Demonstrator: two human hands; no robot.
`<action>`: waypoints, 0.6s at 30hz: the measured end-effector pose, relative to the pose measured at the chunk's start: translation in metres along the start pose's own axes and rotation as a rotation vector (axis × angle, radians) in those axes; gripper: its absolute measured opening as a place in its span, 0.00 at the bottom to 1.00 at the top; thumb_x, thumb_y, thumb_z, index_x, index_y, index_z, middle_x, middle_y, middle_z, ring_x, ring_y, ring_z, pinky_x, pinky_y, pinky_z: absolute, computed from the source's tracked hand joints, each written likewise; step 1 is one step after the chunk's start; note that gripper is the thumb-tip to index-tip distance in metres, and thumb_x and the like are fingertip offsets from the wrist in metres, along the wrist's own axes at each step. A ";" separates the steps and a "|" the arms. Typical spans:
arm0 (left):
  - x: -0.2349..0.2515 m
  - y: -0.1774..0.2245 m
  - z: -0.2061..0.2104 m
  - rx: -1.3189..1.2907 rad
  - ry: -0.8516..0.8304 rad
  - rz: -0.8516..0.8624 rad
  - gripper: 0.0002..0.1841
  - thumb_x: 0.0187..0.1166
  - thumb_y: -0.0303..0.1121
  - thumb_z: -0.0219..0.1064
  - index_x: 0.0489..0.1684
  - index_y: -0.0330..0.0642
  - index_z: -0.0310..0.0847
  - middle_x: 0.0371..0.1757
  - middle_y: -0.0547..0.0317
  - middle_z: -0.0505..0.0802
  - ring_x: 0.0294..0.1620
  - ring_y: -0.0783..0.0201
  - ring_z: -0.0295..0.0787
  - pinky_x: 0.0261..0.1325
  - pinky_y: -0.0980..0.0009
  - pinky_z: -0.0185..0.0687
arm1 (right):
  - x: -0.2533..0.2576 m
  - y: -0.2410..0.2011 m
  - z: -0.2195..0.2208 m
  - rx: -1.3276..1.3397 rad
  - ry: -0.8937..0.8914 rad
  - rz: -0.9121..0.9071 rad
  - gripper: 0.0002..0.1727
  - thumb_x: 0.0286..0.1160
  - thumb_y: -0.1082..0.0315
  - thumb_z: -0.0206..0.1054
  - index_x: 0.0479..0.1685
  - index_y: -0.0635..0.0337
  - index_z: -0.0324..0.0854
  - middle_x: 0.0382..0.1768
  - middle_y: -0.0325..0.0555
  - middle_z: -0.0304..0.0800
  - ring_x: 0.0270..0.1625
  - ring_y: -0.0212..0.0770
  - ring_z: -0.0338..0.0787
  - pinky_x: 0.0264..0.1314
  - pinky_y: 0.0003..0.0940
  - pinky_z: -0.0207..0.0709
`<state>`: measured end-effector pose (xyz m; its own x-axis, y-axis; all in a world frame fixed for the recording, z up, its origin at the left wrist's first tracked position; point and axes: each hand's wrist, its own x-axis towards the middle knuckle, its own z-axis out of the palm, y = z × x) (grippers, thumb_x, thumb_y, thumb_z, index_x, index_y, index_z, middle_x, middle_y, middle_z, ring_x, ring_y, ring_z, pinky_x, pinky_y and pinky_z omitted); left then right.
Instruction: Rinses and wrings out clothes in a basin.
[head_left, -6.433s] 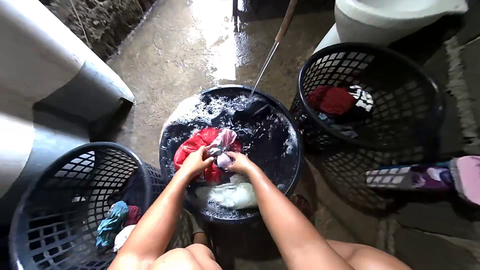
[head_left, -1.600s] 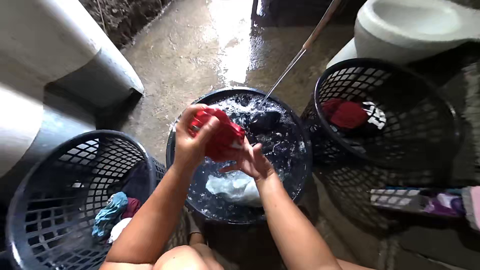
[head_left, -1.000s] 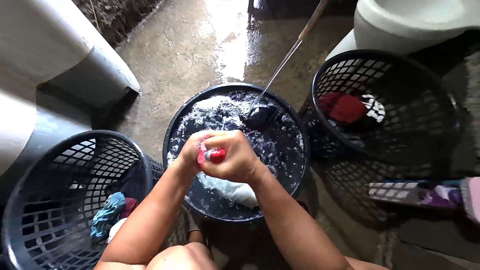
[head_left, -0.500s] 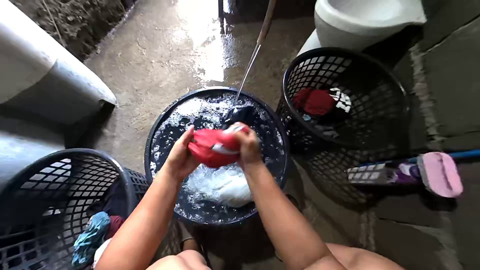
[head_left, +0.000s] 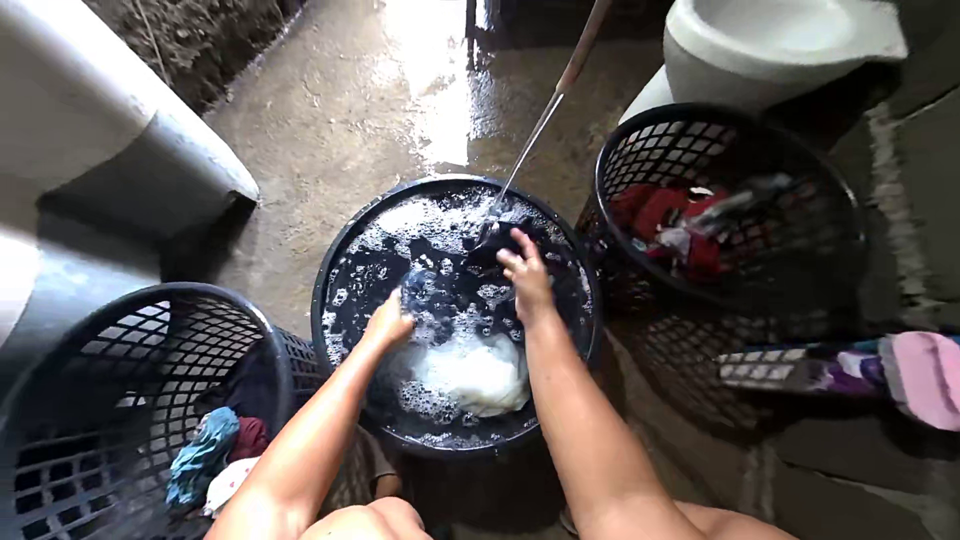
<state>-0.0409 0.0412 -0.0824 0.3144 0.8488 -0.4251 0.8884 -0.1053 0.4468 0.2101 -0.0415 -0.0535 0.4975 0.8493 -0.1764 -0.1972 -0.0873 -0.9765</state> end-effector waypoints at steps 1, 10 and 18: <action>-0.003 0.002 0.001 -0.003 -0.059 -0.018 0.41 0.78 0.35 0.69 0.93 0.37 0.52 0.70 0.27 0.84 0.71 0.32 0.82 0.73 0.33 0.73 | 0.007 0.017 0.006 -0.190 -0.080 -0.017 0.42 0.78 0.60 0.71 0.94 0.45 0.57 0.97 0.50 0.40 0.95 0.55 0.51 0.86 0.65 0.60; -0.040 -0.007 0.002 0.373 -0.533 -0.179 0.24 0.86 0.44 0.58 0.64 0.30 0.83 0.68 0.29 0.86 0.73 0.32 0.80 0.71 0.28 0.70 | -0.016 0.059 0.021 -0.934 -0.383 0.490 0.42 0.88 0.58 0.62 0.95 0.65 0.45 0.85 0.68 0.66 0.88 0.61 0.67 0.90 0.54 0.59; -0.044 0.034 -0.029 -0.013 -0.182 0.175 0.22 0.89 0.42 0.61 0.71 0.37 0.81 0.63 0.40 0.91 0.66 0.44 0.88 0.74 0.40 0.76 | -0.024 -0.027 0.049 -0.563 -0.503 0.146 0.19 0.78 0.63 0.74 0.61 0.67 0.84 0.54 0.64 0.90 0.56 0.57 0.90 0.64 0.58 0.82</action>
<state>-0.0339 0.0156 -0.0255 0.5193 0.7110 -0.4742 0.8111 -0.2352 0.5355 0.1617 -0.0344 -0.0170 0.0289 0.9315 -0.3627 0.2956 -0.3546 -0.8871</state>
